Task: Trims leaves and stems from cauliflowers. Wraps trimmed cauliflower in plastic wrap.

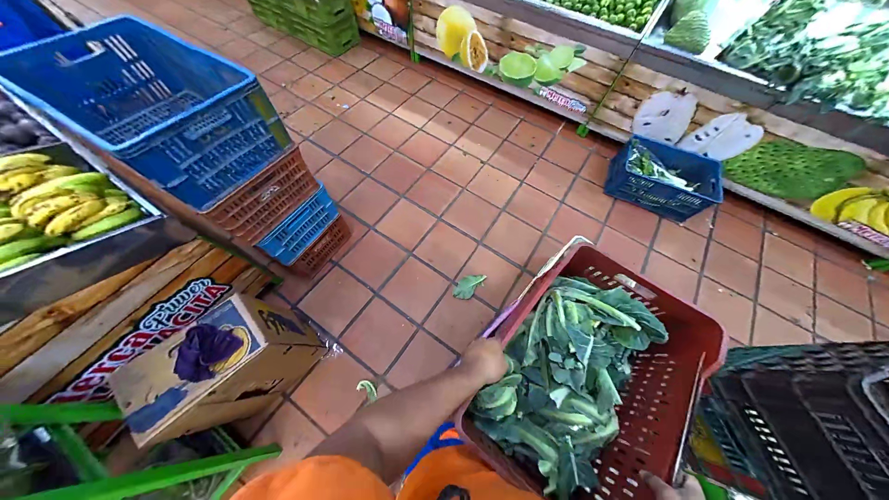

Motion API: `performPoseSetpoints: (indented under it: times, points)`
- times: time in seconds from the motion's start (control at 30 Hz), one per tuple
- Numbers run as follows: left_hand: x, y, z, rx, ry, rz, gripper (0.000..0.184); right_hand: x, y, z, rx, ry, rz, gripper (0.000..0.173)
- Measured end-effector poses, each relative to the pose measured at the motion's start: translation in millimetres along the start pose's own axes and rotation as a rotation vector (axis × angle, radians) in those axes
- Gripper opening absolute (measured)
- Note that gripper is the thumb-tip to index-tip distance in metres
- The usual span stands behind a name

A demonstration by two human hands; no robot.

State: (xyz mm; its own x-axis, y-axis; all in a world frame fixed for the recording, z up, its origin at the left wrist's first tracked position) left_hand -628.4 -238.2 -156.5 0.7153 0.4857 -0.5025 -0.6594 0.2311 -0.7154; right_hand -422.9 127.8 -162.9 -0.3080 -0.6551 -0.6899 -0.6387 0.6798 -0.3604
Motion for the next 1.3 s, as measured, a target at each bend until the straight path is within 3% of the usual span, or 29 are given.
performPoseSetpoints:
  times: [0.1, 0.4, 0.57, 0.67, 0.9, 0.97, 1.03, 1.07, 1.17, 1.3]
  points:
    - [-4.6, 5.6, 15.8, 0.034, -0.019, -0.056, 0.042, -3.4, 6.9, 2.3, 0.008, 0.023, 0.022, 0.067]
    - [-5.4, 7.8, 4.7, 0.077, 0.061, -0.043, 0.033, 6.4, -22.1, 3.2, 0.038, -0.028, 0.027, 0.062]
    - [-10.4, 10.7, -4.7, 0.045, 0.125, -0.077, 0.038, 16.5, -32.3, 9.4, 0.048, -0.152, 0.007, 0.053]
    - [-18.1, 11.1, -0.2, 0.073, 0.181, -0.085, 0.038, 22.9, -37.0, 9.3, 0.067, -0.193, -0.026, 0.056]
    - [-11.8, 11.6, -2.6, 0.019, 0.175, 0.029, 0.052, 30.6, -40.3, 8.5, 0.033, -0.030, 0.029, 0.051]
    - [-12.0, 6.7, 15.5, 0.156, 0.317, 0.212, 0.063, 24.8, -45.6, 5.5, 0.059, -0.007, 0.042, 0.044]
    - [-6.2, -3.7, 43.8, 0.434, 0.356, 0.371, 0.057, 19.4, -51.5, 7.5, 0.081, -0.042, 0.076, 0.038]
    - [5.4, -10.8, 61.0, 0.561, 0.340, 0.358, 0.052, 16.5, -59.4, 9.1, 0.086, -0.063, 0.107, 0.035]
    - [74.7, -23.1, 116.5, 0.761, 0.330, 0.069, 0.039, 6.3, -93.9, 15.8, 0.096, 0.027, 0.182, 0.025]
    - [187.0, 17.7, 163.1, 0.773, 0.360, -0.247, 0.046, -1.6, -130.3, 25.3, 0.137, 0.376, 0.136, 0.020]
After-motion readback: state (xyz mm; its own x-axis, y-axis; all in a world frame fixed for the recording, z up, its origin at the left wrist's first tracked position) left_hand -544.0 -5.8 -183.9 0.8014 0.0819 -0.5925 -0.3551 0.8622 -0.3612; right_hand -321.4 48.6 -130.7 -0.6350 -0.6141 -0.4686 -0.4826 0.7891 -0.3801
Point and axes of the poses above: each hand's wrist, its own y-axis towards the middle knuckle, its own x-axis out of the palm, z = x × y, the point moved 5 cm from there along y, towards the middle knuckle, and after that the axes turned 2 degrees about z, right-handed, at the moved point
